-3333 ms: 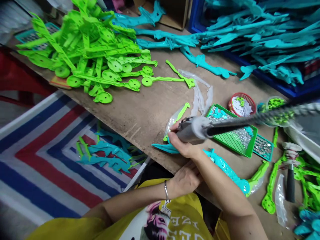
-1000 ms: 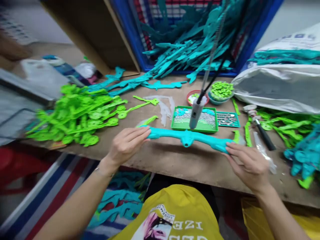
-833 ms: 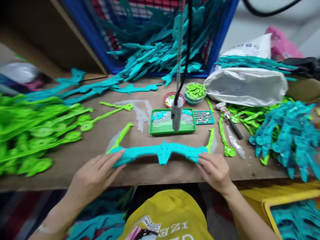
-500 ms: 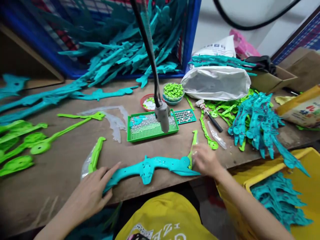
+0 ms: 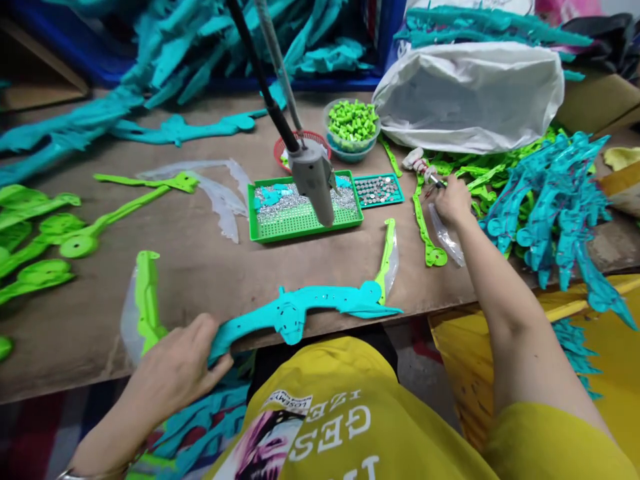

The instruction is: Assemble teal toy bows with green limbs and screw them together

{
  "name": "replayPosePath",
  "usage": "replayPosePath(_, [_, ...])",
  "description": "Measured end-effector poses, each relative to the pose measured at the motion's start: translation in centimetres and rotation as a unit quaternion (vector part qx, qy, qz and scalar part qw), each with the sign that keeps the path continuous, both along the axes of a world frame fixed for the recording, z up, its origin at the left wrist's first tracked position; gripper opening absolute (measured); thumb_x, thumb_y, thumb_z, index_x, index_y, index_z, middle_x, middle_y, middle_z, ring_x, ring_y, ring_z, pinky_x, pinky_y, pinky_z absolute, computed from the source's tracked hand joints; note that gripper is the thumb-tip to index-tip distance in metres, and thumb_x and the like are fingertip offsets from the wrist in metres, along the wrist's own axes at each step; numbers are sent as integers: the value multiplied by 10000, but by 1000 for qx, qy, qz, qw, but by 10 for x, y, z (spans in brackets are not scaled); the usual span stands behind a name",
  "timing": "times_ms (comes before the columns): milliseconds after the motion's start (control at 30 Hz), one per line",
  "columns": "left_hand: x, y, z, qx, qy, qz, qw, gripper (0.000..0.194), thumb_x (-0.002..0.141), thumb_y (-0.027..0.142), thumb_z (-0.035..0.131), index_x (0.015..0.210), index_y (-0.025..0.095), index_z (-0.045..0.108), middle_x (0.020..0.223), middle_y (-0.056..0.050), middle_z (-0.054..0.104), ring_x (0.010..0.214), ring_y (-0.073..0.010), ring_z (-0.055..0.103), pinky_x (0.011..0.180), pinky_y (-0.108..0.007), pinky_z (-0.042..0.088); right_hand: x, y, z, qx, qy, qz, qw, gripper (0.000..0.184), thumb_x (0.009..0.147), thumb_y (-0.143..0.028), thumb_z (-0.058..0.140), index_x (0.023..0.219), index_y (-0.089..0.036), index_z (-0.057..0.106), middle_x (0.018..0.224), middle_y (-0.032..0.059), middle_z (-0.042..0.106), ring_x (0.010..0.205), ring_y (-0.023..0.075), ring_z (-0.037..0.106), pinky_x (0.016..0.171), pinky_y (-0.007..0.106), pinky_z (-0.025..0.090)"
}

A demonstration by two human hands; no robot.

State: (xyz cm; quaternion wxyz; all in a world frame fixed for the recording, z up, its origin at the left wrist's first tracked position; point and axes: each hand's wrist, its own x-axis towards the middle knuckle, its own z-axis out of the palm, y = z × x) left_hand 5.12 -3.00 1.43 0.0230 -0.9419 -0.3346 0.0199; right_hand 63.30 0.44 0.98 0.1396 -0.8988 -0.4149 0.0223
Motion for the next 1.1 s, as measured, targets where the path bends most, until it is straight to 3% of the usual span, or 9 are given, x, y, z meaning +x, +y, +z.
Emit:
replayPosePath(67, [-3, -9, 0, -9, 7, -15, 1000, 265, 920, 282, 451, 1071, 122, 599, 842, -91, 609, 683, -259, 608, 670, -378, 477, -1, 0, 13, 1, -8, -1, 1000, 558, 955, -339, 403, 1212, 129, 567, 1254, 285, 614, 1229, 344, 586, 979, 420, 414])
replayPosePath(167, [-6, -22, 1, -24, 27, -32, 999, 493, 937, 261, 443, 1419, 159, 452, 910, -73, 623, 645, -226, 603, 631, -344, 459, -1, -6, 37, 24, -6, -6, 1000, 611, 955, -418, 413, 1191, 114, 601, 1187, 267, 660, 1192, 338, 609, 945, 426, 425])
replayPosePath(267, [-8, -35, 1, -33, 49, -51, 997, 642, 953, 245, 447, 1569, 253, 263, 892, -48, 596, 591, -204, 581, 579, -318, 430, -7, -27, 57, 43, 12, 6, 999, 606, 917, -526, 520, 1151, 11, 675, 1040, 183, 730, 984, 233, 679, 849, 346, 473])
replayPosePath(367, [-10, -49, -2, -58, 42, -68, 995, 682, 954, 240, 470, 1591, 283, 228, 911, -51, 591, 596, -193, 587, 580, -306, 438, -26, -70, 65, 52, 42, 35, 997, 560, 914, -588, 526, 1106, -95, 708, 845, 96, 731, 701, 125, 635, 658, 248, 459])
replayPosePath(500, [-12, -65, -7, -73, 35, -63, 995, 693, 936, 230, 497, 1580, 339, 267, 949, -66, 610, 605, -196, 591, 587, -305, 455, -73, -155, 58, 94, 121, 92, 984, 386, 944, -551, 545, 952, -198, 701, 613, 11, 633, 491, 106, 495, 507, 252, 399])
replayPosePath(600, [-13, -74, -10, -88, 42, -47, 994, 655, 921, 236, 510, 1544, 367, 356, 985, -81, 625, 615, -194, 594, 593, -302, 466, -110, -218, 51, 78, 155, 100, 980, 345, 956, -519, 536, 1012, -212, 684, 602, -26, 587, 504, 122, 512, 496, 250, 407])
replayPosePath(767, [-14, -80, -13, -106, 37, -33, 993, 591, 919, 239, 478, 1497, 356, 448, 974, -92, 632, 596, -192, 585, 590, -317, 488, -147, -290, 49, 4, 140, 146, 979, 298, 963, -436, 542, 1093, -227, 709, 910, 27, 760, 759, 179, 707, 668, 257, 548])
replayPosePath(933, [-12, -80, -15, -131, -7, -18, 991, 570, 928, 252, 423, 1489, 349, 464, 930, -94, 623, 567, -201, 569, 554, -331, 496, -163, -318, 41, 26, 131, 167, 977, 336, 960, -350, 554, 1251, -253, 691, 1144, 52, 767, 968, 241, 754, 800, 312, 610])
replayPosePath(1100, [-9, -79, -14, -121, 21, -22, 992, 597, 927, 262, 460, 1510, 381, 416, 974, -87, 638, 612, -196, 621, 592, -307, 511, -160, -304, 30, 39, 120, 165, 978, 338, 956, -322, 566, 1261, -260, 698, 1121, 52, 774, 953, 252, 762, 797, 338, 624])
